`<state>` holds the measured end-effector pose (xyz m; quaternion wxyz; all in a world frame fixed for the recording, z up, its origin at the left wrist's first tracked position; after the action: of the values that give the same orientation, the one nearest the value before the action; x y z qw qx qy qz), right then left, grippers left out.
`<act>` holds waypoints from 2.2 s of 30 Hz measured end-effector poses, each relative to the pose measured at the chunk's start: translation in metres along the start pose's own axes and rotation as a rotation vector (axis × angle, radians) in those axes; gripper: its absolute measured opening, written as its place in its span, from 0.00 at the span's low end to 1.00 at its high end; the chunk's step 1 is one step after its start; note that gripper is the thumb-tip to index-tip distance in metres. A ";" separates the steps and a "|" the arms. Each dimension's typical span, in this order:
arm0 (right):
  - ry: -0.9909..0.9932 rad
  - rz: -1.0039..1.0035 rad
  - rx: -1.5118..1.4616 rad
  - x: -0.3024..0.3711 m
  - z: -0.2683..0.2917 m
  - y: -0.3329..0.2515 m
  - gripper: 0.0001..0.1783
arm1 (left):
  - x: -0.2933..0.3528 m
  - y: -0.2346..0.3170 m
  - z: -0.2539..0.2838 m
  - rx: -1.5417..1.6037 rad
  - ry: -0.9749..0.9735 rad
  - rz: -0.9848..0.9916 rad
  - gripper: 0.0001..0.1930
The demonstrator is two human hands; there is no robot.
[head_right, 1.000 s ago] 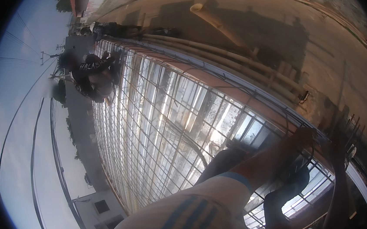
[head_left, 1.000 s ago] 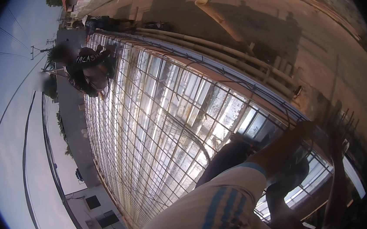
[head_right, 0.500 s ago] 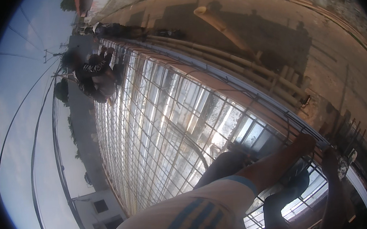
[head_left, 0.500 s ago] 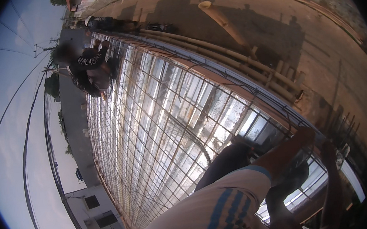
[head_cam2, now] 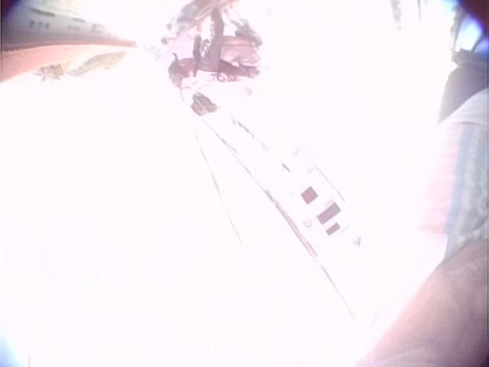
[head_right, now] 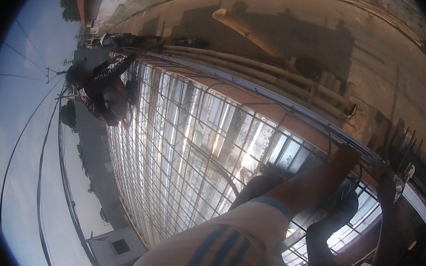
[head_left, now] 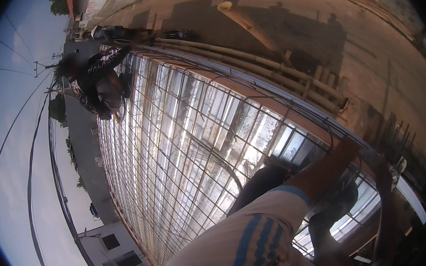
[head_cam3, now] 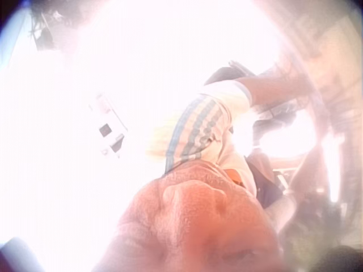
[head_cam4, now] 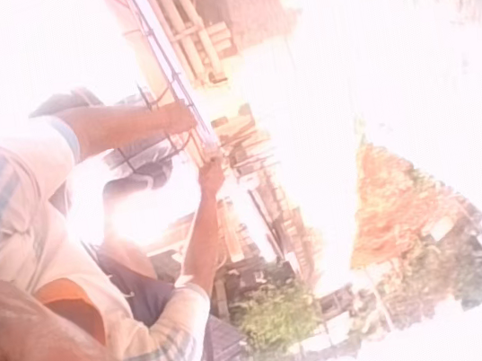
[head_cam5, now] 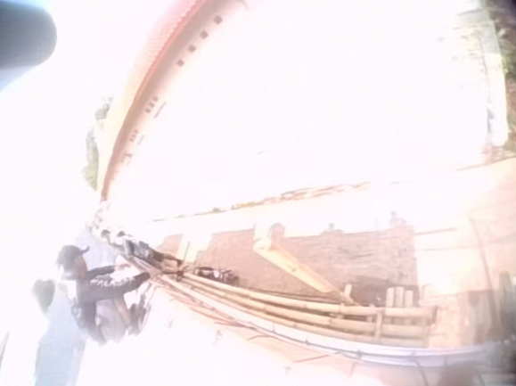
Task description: The person climbs a metal scaffolding structure and uses pliers to twist wire ties, securing metal poles to the frame. He moves along the scaffolding, positioning and fastening multiple joints.
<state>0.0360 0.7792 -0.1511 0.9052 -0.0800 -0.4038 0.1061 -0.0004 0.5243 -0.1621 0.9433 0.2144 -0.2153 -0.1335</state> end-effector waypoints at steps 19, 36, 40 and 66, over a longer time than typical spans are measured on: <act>0.367 0.202 -0.547 -0.018 -0.045 0.068 0.25 | -0.017 -0.031 0.040 -0.082 -0.265 0.122 0.09; 0.364 0.330 -0.597 -0.040 -0.039 0.032 0.19 | -0.013 -0.053 -0.007 -0.155 -0.054 0.259 0.11; 0.323 0.154 -0.160 -0.027 -0.041 0.029 0.17 | -0.032 -0.046 0.007 -0.017 -0.584 0.069 0.12; 0.270 -0.121 -0.326 -0.044 -0.009 -0.013 0.09 | -0.048 -0.052 -0.009 -0.123 -0.584 0.164 0.13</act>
<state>0.0157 0.7548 -0.1855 0.9308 -0.2144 -0.2949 -0.0270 -0.0467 0.4990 -0.2103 0.8603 0.0915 -0.4855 -0.1255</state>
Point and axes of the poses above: each hand's wrist, its own x-axis away from the middle knuckle, its own z-axis out of the back of the hand, y = z × x, the point moved 3 cm from there along -x, towards the middle knuckle, and after that the axes turned 6 degrees about z, right-handed, at the moved point
